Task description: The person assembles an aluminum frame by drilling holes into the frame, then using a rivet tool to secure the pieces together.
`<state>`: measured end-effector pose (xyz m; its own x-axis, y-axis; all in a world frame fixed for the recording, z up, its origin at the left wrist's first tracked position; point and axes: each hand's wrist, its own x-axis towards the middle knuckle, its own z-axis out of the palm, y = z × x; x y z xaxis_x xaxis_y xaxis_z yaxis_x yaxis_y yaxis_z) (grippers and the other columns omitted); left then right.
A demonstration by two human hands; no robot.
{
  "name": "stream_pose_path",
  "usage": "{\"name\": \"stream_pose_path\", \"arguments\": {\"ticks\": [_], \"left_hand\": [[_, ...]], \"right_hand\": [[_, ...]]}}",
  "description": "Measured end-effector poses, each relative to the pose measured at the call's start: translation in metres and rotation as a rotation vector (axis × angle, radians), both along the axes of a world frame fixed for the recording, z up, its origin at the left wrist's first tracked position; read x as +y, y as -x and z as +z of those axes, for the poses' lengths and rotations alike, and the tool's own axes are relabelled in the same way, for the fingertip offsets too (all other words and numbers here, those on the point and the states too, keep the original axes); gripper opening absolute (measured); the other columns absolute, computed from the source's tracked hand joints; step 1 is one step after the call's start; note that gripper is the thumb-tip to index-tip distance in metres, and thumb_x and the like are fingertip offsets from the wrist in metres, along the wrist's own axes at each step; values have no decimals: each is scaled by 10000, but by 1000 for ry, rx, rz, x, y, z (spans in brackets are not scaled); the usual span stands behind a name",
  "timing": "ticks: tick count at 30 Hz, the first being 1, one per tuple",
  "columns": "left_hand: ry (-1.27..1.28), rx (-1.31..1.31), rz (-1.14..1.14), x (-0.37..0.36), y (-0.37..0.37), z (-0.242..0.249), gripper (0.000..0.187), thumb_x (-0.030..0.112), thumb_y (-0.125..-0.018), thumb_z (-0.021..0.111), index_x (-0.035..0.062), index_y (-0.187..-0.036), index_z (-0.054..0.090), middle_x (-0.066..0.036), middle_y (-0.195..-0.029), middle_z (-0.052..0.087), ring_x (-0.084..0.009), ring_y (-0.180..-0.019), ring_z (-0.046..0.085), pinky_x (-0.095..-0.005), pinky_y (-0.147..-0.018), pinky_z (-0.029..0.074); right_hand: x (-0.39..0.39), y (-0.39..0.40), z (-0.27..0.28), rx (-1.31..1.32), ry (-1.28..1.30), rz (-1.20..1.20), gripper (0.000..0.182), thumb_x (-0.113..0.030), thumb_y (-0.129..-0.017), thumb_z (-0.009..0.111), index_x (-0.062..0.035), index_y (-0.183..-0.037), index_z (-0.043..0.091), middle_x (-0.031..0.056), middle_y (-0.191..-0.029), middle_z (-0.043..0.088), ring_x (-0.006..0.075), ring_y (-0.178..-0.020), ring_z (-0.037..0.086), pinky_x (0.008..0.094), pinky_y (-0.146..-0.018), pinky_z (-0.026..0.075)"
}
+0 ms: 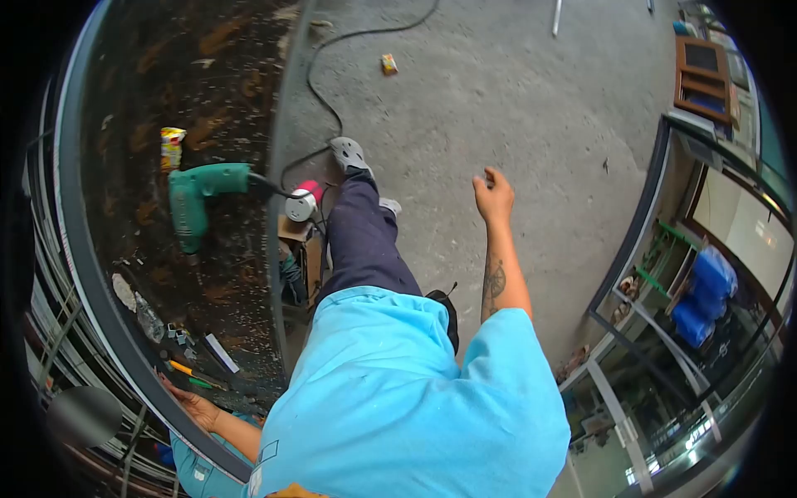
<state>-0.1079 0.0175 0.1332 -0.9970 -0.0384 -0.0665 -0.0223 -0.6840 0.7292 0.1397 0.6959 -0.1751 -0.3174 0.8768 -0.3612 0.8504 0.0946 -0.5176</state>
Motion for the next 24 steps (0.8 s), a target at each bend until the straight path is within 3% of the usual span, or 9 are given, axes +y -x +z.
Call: {"name": "stream_pose_path", "arguments": {"ticks": [1, 2, 8, 9, 13, 15, 17, 20, 24], "left_hand": [[12, -11, 12, 2, 1, -5, 450, 100, -1034, 472, -154, -1400, 407, -218, -1506, 427, -309, -1438, 371, -435, -1202, 363], [201, 42, 53, 2, 3, -13, 661, -50, -1000, 456, -113, -1531, 67, -248, -1627, 127, -318, -1477, 280, -381, -1136, 440], [-108, -62, 70, -54, 3, -23, 742, -52, -960, 520, -103, -1535, 54, -250, -1637, 78, -372, -1460, 298, -405, -1074, 506], [74, -29, 98, -68, 5, -24, 808, -39, -951, 540, -85, -1540, -12, -253, -1640, 50, -391, -1464, 280, -419, -1035, 538], [-257, -151, 124, -89, 13, -35, 867, -31, -949, 548, -41, -1550, -76, -217, -1655, 28, -381, -1392, 427, -443, -1047, 529], [-164, -161, 123, -95, 14, -38, 757, -5, -979, 528, -35, -1569, 53, -185, -1642, 187, -278, -1350, 504, -399, -1078, 494], [-60, -152, 97, -105, 14, -43, 834, 2, -941, 593, -54, -1565, 42, -201, -1589, 306, -357, -1266, 557, -421, -1022, 537], [-159, -209, 50, -96, 7, -49, 573, 1, -891, 674, -105, -1403, 439, -228, -1267, 594, -335, -1082, 634, -393, -962, 566], [-28, -133, 351, -113, 6, -79, 554, -24, -859, 694, -127, -1360, 480, -254, -1388, 543, -376, -1227, 586, -425, -1016, 548]], "right_hand": [[-13, -38, -15, -49, 61, -46, 462, -295, -807, 746, -49, -1196, 697, 170, -1129, 725, 301, -1043, 697, 391, -912, 538], [-27, -72, -29, -93, 118, -90, 486, -305, -800, 752, -47, -1207, 693, 176, -1127, 727, 300, -1057, 697, 390, -919, 536], [-134, -179, -64, -267, 472, -306, 516, -257, -816, 777, -17, -1259, 662, 194, -1145, 708, 268, -1040, 678, 370, -896, 531], [-153, -191, -71, -268, 509, -293, 517, -253, -820, 772, -15, -1265, 657, 193, -1149, 708, 271, -1047, 677, 371, -898, 531], [-185, -189, -61, -229, 599, -350, 521, -236, -830, 757, -10, -1285, 642, 193, -1163, 706, 274, -1066, 675, 375, -911, 527], [-190, -182, -57, -198, 599, -379, 521, -265, -816, 753, -32, -1272, 656, 182, -1129, 721, 279, -1050, 687, 377, -916, 528], [-187, -170, -57, -157, 594, -393, 522, -294, -803, 749, -53, -1259, 670, 171, -1095, 736, 283, -1034, 699, 380, -921, 529], [-174, -150, -55, -113, 565, -367, 532, -292, -805, 743, -46, -1270, 660, 169, -1111, 734, 278, -1034, 700, 378, -920, 528], [-151, -123, -43, -35, 533, -321, 532, -288, -814, 744, -42, -1277, 654, 179, -1130, 728, 280, -1038, 699, 381, -912, 534]]}}
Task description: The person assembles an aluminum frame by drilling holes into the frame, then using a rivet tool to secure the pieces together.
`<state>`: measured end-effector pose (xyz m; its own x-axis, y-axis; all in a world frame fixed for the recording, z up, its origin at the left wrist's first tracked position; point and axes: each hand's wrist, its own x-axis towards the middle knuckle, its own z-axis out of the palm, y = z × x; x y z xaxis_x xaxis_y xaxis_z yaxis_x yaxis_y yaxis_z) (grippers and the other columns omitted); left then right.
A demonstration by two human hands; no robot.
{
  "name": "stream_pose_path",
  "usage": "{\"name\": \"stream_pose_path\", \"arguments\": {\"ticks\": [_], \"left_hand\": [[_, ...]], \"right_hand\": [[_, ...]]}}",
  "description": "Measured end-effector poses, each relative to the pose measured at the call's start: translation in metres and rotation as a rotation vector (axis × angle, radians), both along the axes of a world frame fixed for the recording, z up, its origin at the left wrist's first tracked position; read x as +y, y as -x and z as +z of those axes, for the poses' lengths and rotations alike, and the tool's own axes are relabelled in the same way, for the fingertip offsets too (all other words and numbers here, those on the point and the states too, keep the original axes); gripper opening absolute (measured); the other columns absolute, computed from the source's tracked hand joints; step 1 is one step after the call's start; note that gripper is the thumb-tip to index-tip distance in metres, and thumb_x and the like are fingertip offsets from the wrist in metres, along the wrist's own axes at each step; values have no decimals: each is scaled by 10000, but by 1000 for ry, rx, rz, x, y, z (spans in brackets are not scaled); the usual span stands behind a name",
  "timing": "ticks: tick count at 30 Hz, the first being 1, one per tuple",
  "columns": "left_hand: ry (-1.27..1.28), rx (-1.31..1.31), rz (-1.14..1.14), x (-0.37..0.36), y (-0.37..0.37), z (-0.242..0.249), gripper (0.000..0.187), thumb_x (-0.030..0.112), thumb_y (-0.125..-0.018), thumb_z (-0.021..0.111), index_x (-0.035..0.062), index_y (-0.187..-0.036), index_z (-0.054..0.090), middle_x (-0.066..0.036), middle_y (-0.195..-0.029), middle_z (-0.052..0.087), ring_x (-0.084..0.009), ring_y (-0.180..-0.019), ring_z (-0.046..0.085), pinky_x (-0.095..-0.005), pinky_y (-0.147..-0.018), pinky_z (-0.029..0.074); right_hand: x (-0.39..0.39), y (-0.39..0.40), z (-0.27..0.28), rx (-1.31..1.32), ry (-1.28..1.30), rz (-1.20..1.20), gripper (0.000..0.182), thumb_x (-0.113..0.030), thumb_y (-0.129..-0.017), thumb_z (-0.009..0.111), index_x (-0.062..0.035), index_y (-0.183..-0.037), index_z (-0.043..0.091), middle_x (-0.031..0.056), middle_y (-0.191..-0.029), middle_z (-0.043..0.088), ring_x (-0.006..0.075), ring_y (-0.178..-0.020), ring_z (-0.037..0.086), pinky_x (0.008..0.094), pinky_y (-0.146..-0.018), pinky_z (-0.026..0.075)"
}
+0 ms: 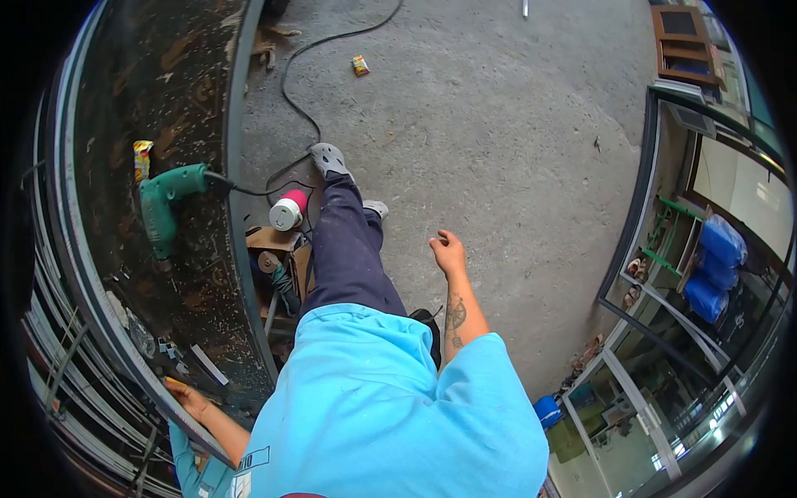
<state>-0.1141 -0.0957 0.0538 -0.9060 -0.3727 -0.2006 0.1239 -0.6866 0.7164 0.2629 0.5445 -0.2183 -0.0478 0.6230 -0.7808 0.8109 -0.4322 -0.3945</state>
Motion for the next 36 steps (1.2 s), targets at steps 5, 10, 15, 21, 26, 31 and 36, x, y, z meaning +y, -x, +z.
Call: {"name": "stream_pose_path", "arguments": {"ticks": [5, 10, 15, 21, 26, 31, 36], "left_hand": [[-224, 226, -152, -11, -2, -60, 449, 52, -945, 598, -75, -1369, 519, -232, -1394, 560, -344, -1219, 609, -437, -1054, 514], [-498, 135, -8, 41, -12, -109, 479, -28, -912, 572, -189, -1348, 457, -270, -1411, 526, -392, -1239, 581, -449, -1087, 487], [-288, 112, 105, 57, -7, -164, 443, 7, -927, 573, -148, -1336, 504, -245, -1425, 528, -374, -1278, 550, -469, -1145, 428], [-564, 106, 138, 72, 14, -193, 305, -41, -938, 560, -175, -1212, 567, -277, -1345, 575, -390, -1268, 543, -484, -1151, 425], [-42, -489, -240, 133, 11, -103, 286, 348, -946, 693, 77, -1036, 682, -31, -1046, 719, -183, -997, 682, -388, -860, 563], [176, -646, -350, 157, -14, -49, 357, 366, -981, 640, 90, -1206, 623, -69, -1095, 717, -175, -957, 687, -364, -797, 574], [272, -588, -296, 191, -50, -47, 457, 342, -1013, 585, 71, -1379, 543, -109, -1190, 691, -182, -1001, 670, -348, -825, 556]], "right_hand": [[24, 21, 19, 43, -45, 59, 526, -283, -823, 742, -44, -1283, 652, 194, -1148, 719, 292, -1062, 692, 387, -913, 538], [43, 36, 47, 26, -86, 144, 532, -282, -820, 741, -40, -1285, 651, 207, -1196, 699, 301, -1096, 681, 391, -934, 533], [65, 40, 54, 54, -200, 252, 517, -229, -845, 741, -17, -1303, 629, 143, -1054, 711, 192, -840, 668, 318, -706, 540], [98, 68, 77, 26, -14, 333, 436, -201, -844, 725, -84, -1255, 640, 49, -825, 643, 146, -645, 578, 294, -506, 437], [109, 134, 99, -52, 32, 490, 464, -196, -847, 712, -85, -1287, 615, 71, -893, 654, 177, -703, 590, 324, -558, 451], [126, 241, 86, 101, -60, 722, 462, -209, -845, 712, -55, -1273, 632, 78, -938, 671, 187, -767, 628, 363, -614, 496], [16, 463, 237, 811, -351, 952, 491, -258, -915, 682, -4, -1328, 606, 198, -1209, 696, 255, -1129, 674, 350, -970, 505]]}}
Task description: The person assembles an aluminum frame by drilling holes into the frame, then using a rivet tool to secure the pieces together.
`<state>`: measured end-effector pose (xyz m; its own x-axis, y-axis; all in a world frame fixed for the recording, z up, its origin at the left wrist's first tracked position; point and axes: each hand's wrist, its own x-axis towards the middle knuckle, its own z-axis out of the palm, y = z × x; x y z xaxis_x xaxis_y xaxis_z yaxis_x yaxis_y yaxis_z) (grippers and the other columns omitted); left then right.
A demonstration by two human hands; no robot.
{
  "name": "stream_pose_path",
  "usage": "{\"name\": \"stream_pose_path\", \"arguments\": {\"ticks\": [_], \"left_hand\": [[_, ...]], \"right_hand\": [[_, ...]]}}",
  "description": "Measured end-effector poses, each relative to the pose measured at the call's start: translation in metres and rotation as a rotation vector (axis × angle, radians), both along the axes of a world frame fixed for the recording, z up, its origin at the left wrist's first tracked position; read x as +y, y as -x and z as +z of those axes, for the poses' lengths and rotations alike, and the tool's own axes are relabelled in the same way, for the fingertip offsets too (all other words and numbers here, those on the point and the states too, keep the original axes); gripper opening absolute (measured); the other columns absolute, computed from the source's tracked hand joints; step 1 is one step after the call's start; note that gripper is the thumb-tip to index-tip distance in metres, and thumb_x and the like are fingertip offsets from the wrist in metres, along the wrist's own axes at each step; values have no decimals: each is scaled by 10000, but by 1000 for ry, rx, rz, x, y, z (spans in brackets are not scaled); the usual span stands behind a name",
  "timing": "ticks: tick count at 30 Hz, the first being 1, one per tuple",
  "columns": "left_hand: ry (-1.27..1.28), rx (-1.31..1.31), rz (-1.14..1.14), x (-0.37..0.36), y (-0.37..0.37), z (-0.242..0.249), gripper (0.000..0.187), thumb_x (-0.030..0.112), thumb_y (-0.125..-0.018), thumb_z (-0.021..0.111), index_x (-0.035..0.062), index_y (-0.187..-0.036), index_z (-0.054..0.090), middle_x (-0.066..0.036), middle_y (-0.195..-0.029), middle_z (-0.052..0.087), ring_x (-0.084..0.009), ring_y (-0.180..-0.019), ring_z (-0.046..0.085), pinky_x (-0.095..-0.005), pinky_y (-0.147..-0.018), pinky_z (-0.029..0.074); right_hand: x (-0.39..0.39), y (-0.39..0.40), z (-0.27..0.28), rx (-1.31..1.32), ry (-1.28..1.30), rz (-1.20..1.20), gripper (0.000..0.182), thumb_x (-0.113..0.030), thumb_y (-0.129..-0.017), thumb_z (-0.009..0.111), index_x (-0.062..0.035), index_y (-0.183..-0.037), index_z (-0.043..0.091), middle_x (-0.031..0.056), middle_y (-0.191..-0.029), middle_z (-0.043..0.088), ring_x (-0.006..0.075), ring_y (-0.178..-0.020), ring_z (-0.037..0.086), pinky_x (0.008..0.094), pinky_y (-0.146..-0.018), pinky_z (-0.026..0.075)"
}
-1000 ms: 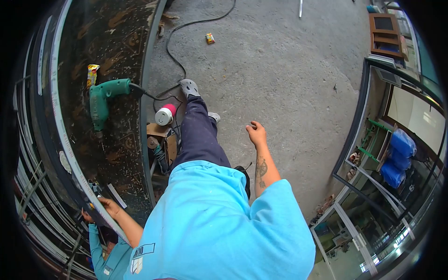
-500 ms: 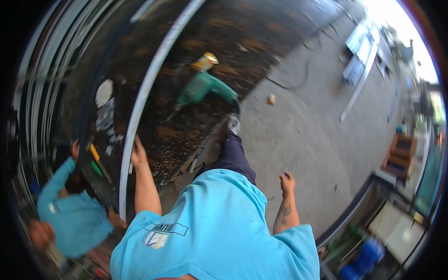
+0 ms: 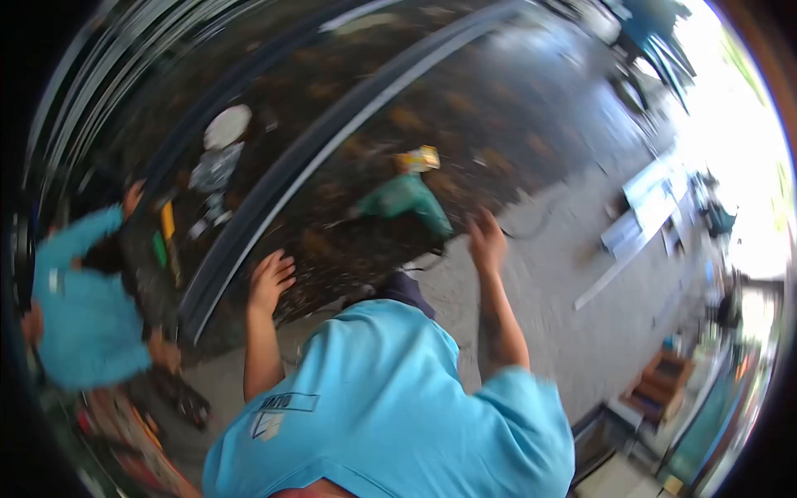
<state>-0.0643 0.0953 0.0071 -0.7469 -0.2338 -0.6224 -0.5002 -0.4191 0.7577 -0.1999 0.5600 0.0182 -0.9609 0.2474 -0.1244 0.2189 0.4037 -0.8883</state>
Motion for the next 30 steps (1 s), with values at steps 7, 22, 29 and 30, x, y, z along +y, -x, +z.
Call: {"name": "stream_pose_path", "arguments": {"ticks": [7, 22, 29, 30], "left_hand": [[167, -186, -385, 32, -29, 16, 351, 391, -1017, 556, 115, -1224, 623, -42, -1104, 693, -147, -943, 649, -313, -752, 528], [682, -406, -723, 100, -93, 4, 171, 159, -928, 617, 0, -877, 581, -48, -805, 611, -141, -821, 563, -335, -713, 474], [80, -145, -256, 96, -46, 40, 178, 62, -862, 690, -3, -1018, 631, -46, -853, 648, -121, -777, 624, -268, -727, 506], [154, -124, -361, 94, -46, 41, 242, 62, -848, 708, -20, -1062, 630, -61, -876, 664, -131, -789, 632, -276, -738, 516]], "right_hand": [[-159, 187, 239, 710, -221, 559, 457, -327, -853, 733, -97, -1242, 663, 158, -1049, 725, 350, -956, 694, 409, -842, 554], [-10, -53, -16, -816, -369, 958, 441, -308, -960, 558, -69, -1323, 631, 201, -1234, 680, 360, -1141, 647, 419, -993, 503], [15, -72, 7, -814, -59, 935, 338, -283, -899, 633, -82, -1153, 727, 178, -1105, 727, 345, -1044, 683, 410, -927, 533], [13, -74, 11, -811, -71, 948, 338, -283, -899, 633, -82, -1153, 727, 178, -1105, 727, 345, -1044, 683, 410, -927, 533]]}}
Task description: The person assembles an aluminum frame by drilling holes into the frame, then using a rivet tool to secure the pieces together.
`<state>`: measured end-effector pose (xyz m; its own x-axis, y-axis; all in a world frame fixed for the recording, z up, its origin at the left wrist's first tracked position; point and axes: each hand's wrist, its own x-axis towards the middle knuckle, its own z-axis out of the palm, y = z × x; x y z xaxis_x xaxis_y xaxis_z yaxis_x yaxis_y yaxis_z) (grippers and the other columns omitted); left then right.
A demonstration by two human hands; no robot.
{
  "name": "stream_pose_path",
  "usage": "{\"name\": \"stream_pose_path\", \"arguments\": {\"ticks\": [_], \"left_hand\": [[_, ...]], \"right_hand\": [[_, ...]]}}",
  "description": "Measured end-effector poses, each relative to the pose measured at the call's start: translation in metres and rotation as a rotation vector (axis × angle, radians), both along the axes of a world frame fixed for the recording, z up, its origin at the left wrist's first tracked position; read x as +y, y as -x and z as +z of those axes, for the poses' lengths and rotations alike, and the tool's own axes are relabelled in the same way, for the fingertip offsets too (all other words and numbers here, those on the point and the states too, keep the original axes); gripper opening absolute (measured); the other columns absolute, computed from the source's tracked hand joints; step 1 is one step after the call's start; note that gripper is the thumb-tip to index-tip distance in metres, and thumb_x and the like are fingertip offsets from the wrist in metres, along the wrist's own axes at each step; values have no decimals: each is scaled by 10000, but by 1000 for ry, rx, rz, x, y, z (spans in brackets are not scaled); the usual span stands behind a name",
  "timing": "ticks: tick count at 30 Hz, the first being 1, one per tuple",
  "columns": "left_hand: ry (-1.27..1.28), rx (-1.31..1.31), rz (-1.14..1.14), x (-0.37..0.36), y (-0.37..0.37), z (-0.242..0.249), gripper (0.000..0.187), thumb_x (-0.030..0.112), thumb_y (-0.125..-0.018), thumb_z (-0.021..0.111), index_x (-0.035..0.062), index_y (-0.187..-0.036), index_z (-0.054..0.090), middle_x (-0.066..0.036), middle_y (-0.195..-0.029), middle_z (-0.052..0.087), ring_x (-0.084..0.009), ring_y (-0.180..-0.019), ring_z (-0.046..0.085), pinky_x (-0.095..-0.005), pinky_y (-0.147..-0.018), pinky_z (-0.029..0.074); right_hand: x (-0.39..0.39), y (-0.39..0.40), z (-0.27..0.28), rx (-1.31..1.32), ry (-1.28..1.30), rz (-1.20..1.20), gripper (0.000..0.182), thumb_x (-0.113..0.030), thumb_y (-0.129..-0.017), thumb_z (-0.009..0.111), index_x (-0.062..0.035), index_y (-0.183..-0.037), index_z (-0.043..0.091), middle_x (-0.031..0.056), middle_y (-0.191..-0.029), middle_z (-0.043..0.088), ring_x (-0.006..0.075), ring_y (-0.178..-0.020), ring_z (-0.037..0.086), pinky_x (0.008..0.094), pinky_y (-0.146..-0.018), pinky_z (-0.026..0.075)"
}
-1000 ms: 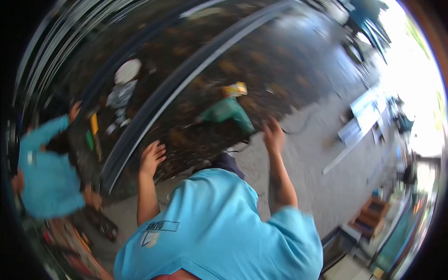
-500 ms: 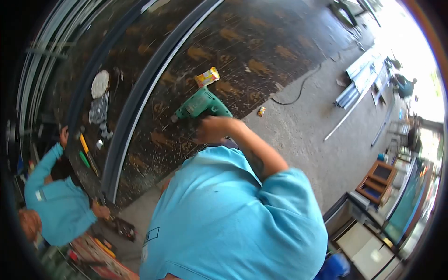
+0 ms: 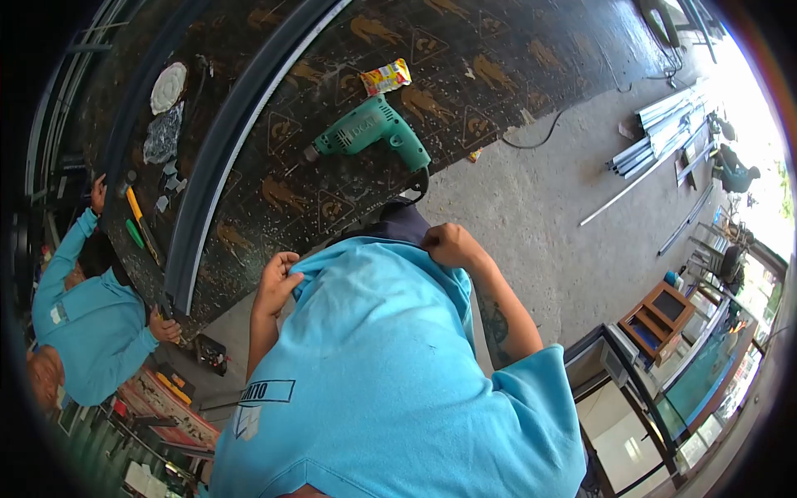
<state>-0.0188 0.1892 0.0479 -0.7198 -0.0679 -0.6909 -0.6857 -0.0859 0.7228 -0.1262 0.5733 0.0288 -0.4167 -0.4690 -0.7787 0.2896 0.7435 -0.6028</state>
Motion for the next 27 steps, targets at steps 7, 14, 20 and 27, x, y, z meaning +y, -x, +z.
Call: {"name": "stream_pose_path", "arguments": {"ticks": [7, 14, 20, 27], "left_hand": [[353, 22, -499, -2, -10, 3, 302, 148, -805, 752, -34, -1038, 691, -160, -917, 730, -211, -802, 694, -340, -736, 537], [131, 108, -429, -5, -43, 45, 191, 141, -836, 739, -15, -925, 675, -78, -827, 689, -146, -761, 637, -305, -706, 506], [-83, -20, -82, -29, -113, -51, 310, 302, -925, 689, 17, -1048, 693, -66, -979, 708, -164, -916, 646, -309, -861, 495], [-188, -220, 272, 1, -175, -141, 544, 490, -1006, 539, 0, -1206, 670, -101, -1149, 691, -193, -1053, 623, -323, -944, 466]], "right_hand": [[-42, -27, -4, 229, -146, -50, 295, -219, -815, 660, -101, -1069, 749, 173, -1018, 735, 336, -979, 698, 409, -863, 549], [-74, -43, -4, 302, -254, 38, 296, -201, -799, 661, -95, -1066, 733, 195, -1013, 723, 349, -916, 705, 425, -834, 553], [-44, -72, -54, -227, 12, -448, 353, -289, -888, 659, -179, -1223, 674, 142, -1170, 708, 314, -1038, 686, 407, -860, 524], [-18, -119, -144, -153, -125, -638, 718, -530, -943, 602, -160, -1525, 401, 108, -1524, 423, 227, -1368, 420, 398, -1056, 413]]}}
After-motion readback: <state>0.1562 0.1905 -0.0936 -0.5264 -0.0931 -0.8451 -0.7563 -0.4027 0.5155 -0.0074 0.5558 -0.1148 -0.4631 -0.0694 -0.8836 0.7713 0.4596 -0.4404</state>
